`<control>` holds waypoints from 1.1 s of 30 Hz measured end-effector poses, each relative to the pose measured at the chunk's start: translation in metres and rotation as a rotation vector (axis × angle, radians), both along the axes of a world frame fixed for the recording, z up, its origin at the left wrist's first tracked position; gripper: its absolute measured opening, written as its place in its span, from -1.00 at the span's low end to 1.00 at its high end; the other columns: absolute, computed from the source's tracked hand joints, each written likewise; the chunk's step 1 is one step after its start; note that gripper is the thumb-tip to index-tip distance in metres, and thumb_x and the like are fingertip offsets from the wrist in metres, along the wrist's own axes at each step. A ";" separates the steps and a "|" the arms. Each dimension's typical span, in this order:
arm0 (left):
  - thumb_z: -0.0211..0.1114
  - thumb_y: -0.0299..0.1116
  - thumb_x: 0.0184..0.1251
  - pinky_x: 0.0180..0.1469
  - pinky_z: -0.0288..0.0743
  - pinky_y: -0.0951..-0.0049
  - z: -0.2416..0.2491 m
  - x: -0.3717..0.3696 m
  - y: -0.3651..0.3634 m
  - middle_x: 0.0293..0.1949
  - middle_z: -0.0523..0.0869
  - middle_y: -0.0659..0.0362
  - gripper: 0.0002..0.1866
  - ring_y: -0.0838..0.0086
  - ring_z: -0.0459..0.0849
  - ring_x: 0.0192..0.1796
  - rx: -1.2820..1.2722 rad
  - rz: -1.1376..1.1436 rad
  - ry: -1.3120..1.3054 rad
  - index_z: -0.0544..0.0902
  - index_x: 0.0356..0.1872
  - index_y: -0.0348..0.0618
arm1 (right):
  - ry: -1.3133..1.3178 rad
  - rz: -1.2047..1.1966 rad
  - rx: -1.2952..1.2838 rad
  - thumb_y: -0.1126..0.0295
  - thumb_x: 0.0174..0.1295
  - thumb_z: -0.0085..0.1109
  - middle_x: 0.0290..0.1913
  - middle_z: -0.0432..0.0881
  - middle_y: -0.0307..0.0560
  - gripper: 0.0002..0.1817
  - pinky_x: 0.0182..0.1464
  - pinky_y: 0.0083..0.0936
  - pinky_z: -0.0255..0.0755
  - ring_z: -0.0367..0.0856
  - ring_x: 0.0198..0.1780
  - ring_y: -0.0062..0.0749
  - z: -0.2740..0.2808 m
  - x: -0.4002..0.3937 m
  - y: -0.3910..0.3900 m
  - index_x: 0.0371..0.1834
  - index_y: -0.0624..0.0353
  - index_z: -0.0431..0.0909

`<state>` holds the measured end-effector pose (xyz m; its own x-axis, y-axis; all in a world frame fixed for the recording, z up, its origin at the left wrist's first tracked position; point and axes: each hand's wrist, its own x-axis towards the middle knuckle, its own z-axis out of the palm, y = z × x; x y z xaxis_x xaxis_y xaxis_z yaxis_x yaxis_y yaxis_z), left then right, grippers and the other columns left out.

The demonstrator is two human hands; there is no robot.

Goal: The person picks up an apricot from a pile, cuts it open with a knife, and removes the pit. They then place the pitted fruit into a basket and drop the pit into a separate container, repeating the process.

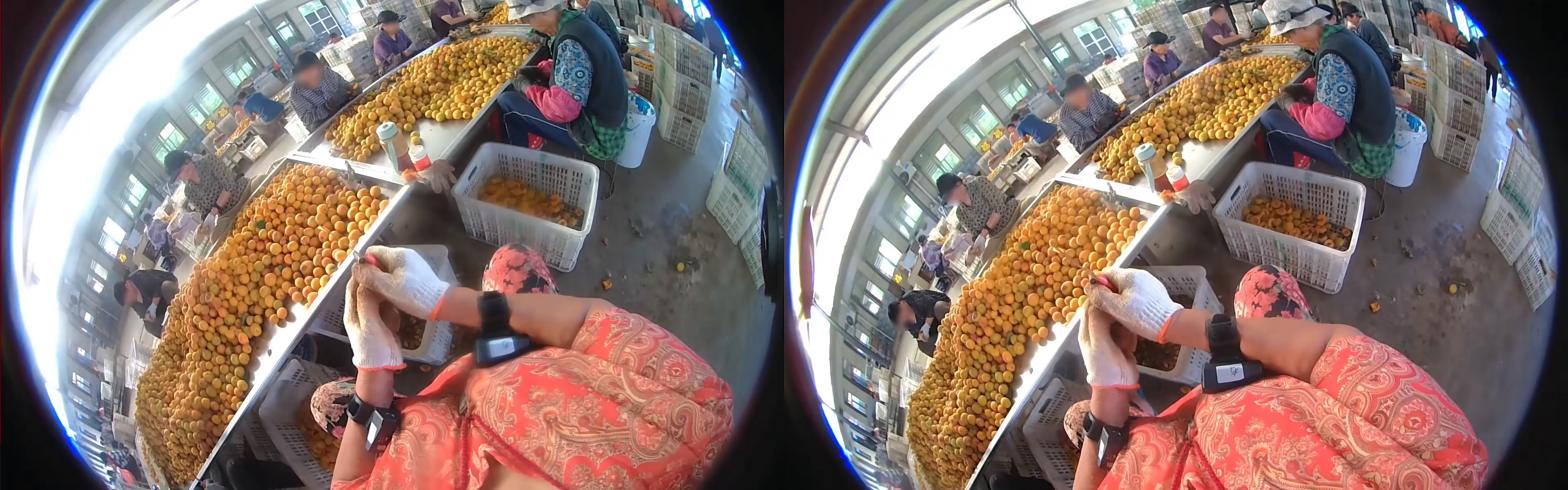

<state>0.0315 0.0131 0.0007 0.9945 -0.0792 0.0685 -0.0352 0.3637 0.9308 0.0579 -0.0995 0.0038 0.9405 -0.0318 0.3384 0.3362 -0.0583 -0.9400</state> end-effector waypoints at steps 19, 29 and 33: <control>0.08 0.12 0.52 -0.50 0.33 0.44 0.004 0.005 0.018 -0.40 0.63 0.34 -0.65 0.48 0.47 -0.54 -0.248 -0.231 0.453 0.60 -0.19 0.12 | -0.538 -0.137 -0.594 0.10 0.22 0.28 -0.44 0.63 0.05 -0.71 -0.36 -0.14 0.53 0.67 -0.40 0.06 0.008 -0.010 -0.024 -0.29 0.09 0.54; 0.26 -0.03 0.39 -0.53 0.39 0.49 0.040 -0.015 -0.002 -0.44 0.65 0.31 -0.76 0.52 0.54 -0.57 -0.232 0.044 0.650 0.61 -0.23 0.06 | -0.492 0.017 -0.678 0.12 0.22 0.28 -0.36 0.63 0.11 -0.71 -0.30 -0.13 0.54 0.66 -0.32 0.07 0.012 -0.015 -0.023 -0.25 0.11 0.54; 0.21 -0.11 0.43 -0.68 0.09 0.51 -0.005 0.010 0.015 -0.55 0.51 0.34 -0.81 0.61 0.36 -0.66 -0.195 -0.100 0.352 0.59 -0.29 0.06 | -0.262 0.171 -0.454 0.45 0.22 0.22 -0.31 0.65 0.18 -0.74 -0.18 -0.32 0.57 0.73 -0.24 0.01 0.015 -0.013 -0.014 -0.02 0.20 0.53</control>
<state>0.0420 0.0284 -0.0040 0.9480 -0.1960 -0.2509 0.3174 0.5198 0.7932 0.0447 -0.1134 0.0184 0.8020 0.3175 0.5059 0.5957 -0.3623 -0.7169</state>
